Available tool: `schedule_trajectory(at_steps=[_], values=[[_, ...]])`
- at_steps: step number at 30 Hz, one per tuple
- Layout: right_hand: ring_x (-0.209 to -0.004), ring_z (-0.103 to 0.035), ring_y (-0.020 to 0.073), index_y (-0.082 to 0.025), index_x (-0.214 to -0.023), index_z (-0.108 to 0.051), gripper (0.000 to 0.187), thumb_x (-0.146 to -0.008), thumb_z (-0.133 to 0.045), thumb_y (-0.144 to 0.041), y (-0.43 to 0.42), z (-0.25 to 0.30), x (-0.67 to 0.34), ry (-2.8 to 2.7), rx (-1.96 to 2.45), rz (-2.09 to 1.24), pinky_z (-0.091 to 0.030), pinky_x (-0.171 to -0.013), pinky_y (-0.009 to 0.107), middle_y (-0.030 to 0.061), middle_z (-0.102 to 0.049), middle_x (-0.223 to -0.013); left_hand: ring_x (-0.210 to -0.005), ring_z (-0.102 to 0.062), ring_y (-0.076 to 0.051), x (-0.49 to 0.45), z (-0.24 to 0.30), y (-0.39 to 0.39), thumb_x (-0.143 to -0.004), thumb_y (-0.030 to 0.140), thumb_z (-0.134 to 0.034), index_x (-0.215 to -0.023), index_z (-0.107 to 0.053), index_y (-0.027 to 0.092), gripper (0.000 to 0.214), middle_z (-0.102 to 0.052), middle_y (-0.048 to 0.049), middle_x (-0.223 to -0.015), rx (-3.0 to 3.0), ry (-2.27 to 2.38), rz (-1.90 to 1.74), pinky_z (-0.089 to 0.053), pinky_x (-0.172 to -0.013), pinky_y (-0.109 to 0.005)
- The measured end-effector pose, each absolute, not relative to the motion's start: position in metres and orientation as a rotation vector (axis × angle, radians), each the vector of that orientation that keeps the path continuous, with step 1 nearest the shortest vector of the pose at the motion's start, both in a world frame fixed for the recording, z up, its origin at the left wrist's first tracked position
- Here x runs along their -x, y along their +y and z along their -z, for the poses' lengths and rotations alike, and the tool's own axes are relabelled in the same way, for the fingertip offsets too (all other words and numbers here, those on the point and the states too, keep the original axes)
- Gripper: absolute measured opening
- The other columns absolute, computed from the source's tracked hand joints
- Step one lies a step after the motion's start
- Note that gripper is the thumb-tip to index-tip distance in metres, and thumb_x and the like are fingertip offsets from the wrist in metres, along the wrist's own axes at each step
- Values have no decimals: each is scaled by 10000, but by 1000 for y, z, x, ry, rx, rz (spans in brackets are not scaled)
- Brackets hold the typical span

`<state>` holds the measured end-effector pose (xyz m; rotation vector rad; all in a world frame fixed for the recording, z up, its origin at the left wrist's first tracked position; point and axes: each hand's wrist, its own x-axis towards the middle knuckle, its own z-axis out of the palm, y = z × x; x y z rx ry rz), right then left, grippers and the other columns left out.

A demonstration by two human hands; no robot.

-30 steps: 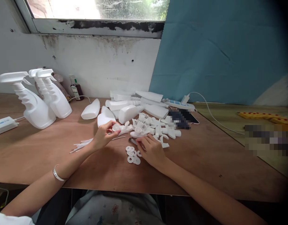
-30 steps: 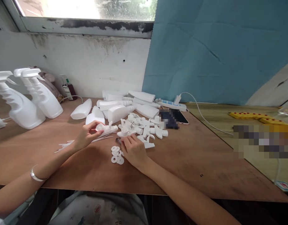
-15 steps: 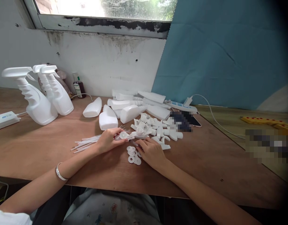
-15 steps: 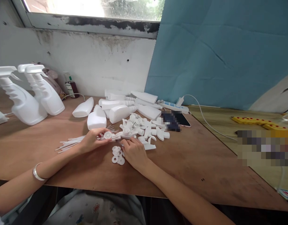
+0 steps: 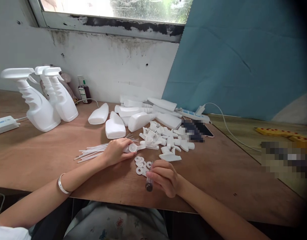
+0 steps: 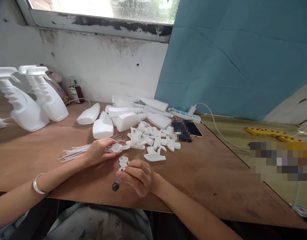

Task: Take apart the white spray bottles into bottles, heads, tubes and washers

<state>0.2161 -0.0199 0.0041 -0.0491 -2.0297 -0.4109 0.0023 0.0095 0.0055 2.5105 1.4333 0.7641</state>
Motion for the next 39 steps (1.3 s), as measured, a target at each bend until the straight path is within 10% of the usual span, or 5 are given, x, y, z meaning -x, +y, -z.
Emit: schedule_trajectory(at_steps=[39], values=[[-895, -634, 199, -182, -1022, -425, 354, -742, -524, 10, -16, -1, -209, -2062, 260, -139, -560, -728, 367, 111, -651, -913, -792, -606, -177, -1, 9, 11, -816, 357, -524, -992, -591, 176, 262, -644, -53, -889, -2925, 1148, -709, -455, -683, -263]])
